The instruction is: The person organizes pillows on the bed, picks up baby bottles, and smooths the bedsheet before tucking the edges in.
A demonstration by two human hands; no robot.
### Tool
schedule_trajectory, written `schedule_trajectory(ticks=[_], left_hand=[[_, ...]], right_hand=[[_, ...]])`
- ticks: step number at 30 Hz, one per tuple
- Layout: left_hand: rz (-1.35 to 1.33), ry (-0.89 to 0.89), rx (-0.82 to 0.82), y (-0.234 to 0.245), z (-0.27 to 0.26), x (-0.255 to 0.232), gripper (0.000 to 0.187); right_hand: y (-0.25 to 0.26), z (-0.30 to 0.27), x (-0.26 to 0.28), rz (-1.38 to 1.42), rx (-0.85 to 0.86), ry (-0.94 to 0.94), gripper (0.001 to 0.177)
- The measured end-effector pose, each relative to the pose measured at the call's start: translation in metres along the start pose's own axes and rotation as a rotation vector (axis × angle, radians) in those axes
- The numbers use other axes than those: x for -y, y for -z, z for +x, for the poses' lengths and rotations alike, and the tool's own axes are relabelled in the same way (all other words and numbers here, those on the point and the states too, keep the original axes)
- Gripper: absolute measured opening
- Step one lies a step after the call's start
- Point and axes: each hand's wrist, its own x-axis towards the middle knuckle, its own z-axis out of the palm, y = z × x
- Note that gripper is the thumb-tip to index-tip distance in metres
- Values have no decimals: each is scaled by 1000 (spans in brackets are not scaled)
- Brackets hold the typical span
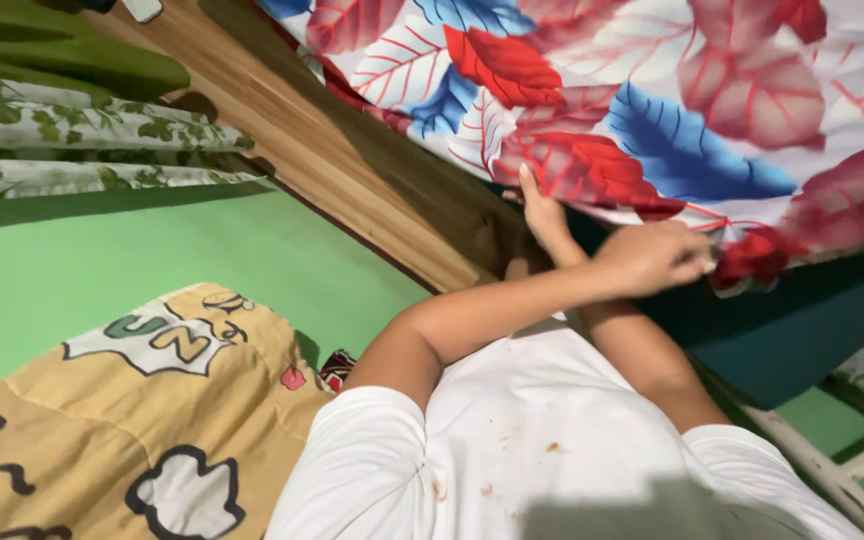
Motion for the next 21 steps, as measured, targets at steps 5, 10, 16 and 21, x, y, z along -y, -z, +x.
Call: schedule_trajectory(ticks=[5,10,16,21], left_hand=[[22,337,-400,106,5,52,26],[501,678,-736,207,-43,164,56],[28,1284,-838,254,-85,287,74],[-1609,1135,-808,270,-95,353,51]], right_hand=[[-11,-42,24,-25,42,377,44],[-28,-63,92,-134,141,497,33],[-45,-67,168,-167,245,333,30],[-42,-71,204,-286,390,399,30]])
